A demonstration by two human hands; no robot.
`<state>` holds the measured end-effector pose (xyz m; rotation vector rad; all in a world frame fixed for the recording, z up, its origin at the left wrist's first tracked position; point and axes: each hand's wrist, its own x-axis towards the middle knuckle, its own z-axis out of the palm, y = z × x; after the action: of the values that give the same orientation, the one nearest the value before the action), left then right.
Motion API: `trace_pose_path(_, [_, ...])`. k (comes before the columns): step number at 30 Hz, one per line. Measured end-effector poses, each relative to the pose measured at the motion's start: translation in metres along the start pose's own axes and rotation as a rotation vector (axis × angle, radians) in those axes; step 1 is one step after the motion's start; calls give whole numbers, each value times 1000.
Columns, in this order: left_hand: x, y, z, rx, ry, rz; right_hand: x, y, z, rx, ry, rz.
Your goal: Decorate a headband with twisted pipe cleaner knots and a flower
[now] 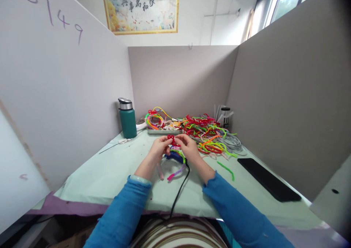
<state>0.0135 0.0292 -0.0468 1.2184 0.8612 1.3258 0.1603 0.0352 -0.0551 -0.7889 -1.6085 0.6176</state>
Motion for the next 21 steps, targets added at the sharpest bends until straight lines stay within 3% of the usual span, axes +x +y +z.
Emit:
trace_pose_path(4, [-2,-1,3,71,2,-32,-1,-4,1,-10,-36,-7])
trace_pose_path(10, [-4,0,3,60,-99,-29,1,7,0,12,-68,19])
trace_pose_path(15, [-4,1,3,147,-56,-43,1,7,-1,-71,-61,-6])
trace_pose_path(21, [-3,-1,1,75,-76,-44,2,4,-1,-32,-51,20])
